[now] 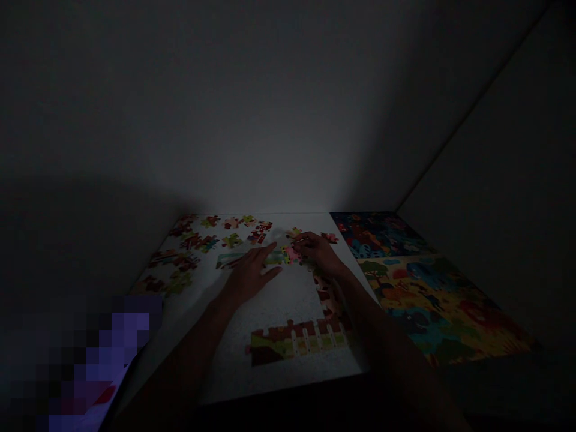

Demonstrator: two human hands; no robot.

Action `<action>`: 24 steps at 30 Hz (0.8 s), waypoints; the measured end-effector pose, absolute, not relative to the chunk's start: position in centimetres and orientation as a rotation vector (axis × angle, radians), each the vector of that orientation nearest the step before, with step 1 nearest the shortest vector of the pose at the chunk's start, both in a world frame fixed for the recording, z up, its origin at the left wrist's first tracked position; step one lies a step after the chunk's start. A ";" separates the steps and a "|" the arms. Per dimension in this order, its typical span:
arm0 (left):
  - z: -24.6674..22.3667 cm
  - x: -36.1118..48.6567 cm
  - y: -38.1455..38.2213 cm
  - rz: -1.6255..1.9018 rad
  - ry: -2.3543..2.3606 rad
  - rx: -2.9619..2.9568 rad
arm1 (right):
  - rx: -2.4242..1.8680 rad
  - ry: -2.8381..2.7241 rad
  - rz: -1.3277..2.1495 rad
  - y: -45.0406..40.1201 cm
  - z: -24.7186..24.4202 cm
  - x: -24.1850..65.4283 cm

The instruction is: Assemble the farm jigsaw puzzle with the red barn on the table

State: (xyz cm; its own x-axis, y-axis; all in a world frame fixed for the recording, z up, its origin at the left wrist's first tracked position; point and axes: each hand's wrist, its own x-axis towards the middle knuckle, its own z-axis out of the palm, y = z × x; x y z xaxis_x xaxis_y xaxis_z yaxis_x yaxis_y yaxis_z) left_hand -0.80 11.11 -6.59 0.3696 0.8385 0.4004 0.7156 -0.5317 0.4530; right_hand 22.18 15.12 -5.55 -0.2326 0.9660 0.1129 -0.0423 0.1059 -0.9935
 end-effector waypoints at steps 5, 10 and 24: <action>-6.4 -0.3 10.7 0.831 1.388 2.422 | -0.943 -1.418 1.409 14.8 -5.6 21.5; -6.2 -0.2 10.6 0.820 1.351 2.467 | -0.946 -1.454 1.439 14.7 -5.9 21.3; -6.7 -0.3 10.7 0.971 1.419 2.410 | -0.965 -1.372 1.442 14.7 -5.8 21.8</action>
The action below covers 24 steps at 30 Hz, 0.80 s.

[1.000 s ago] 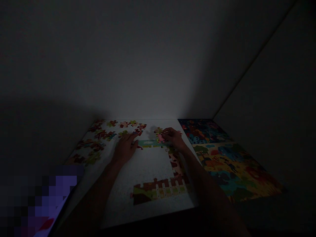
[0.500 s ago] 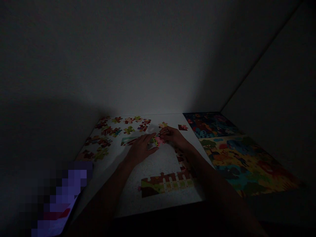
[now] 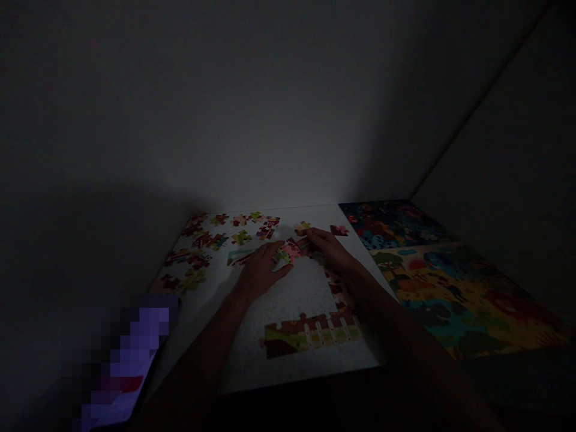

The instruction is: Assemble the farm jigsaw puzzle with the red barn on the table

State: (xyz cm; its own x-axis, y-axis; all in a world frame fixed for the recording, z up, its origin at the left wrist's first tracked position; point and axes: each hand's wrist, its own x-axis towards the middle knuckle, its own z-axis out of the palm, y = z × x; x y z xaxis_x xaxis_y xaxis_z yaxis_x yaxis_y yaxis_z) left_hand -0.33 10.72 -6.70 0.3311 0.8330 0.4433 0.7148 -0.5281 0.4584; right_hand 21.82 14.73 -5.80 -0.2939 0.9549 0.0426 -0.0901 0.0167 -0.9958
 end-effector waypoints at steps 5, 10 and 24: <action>-6.7 -0.4 10.7 0.949 1.409 2.387 | -0.974 -1.458 1.425 14.6 -5.7 21.8; -6.6 -0.3 10.7 0.896 1.409 2.358 | -0.943 -1.546 1.574 14.2 -6.0 21.1; -6.4 -0.2 10.2 0.842 1.352 2.326 | -0.913 -1.622 1.557 13.4 -5.2 21.2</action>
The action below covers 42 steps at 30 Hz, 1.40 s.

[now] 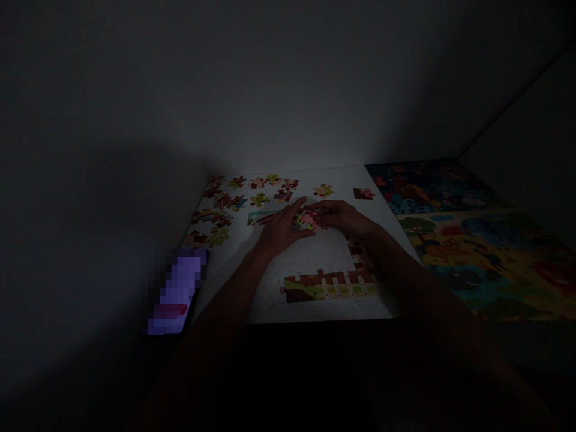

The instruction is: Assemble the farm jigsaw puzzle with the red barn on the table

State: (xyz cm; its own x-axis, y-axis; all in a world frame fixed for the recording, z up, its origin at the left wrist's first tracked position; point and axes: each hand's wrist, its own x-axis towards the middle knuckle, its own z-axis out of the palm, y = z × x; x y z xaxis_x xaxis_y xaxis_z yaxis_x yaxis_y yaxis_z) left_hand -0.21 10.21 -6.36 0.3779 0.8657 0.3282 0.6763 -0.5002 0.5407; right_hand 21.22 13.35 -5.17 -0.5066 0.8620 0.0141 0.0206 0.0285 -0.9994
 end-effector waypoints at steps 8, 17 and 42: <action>-6.0 -0.4 10.0 0.811 1.295 2.377 | -0.907 -1.676 1.567 13.7 -5.7 21.2; -6.0 -0.4 10.1 0.870 1.357 2.370 | -0.925 -1.532 1.508 14.1 -6.0 21.3; -6.5 0.6 10.6 1.091 1.223 1.954 | -0.855 -1.646 1.605 13.9 -6.3 20.5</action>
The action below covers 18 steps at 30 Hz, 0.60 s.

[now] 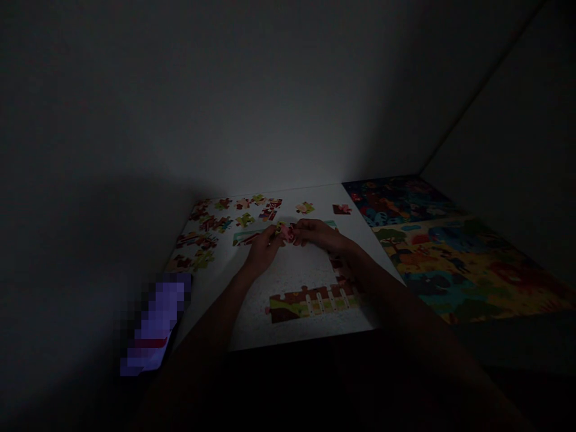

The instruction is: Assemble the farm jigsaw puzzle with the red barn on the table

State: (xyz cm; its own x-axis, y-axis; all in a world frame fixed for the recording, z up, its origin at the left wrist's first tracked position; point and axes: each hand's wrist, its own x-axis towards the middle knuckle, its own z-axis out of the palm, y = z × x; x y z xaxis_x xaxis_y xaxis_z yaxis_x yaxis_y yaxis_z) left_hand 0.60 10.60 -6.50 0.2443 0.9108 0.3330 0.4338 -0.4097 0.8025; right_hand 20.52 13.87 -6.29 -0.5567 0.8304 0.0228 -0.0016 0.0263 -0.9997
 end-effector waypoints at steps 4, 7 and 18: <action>-6.8 0.3 10.6 1.062 1.265 1.983 | -0.844 -1.616 1.559 14.0 -6.2 20.6; -6.9 0.3 10.6 1.080 1.301 2.006 | -0.839 -1.601 1.567 14.1 -6.3 20.5; -6.9 0.2 10.4 1.132 1.493 2.497 | -0.986 -1.524 1.574 14.1 -6.3 20.2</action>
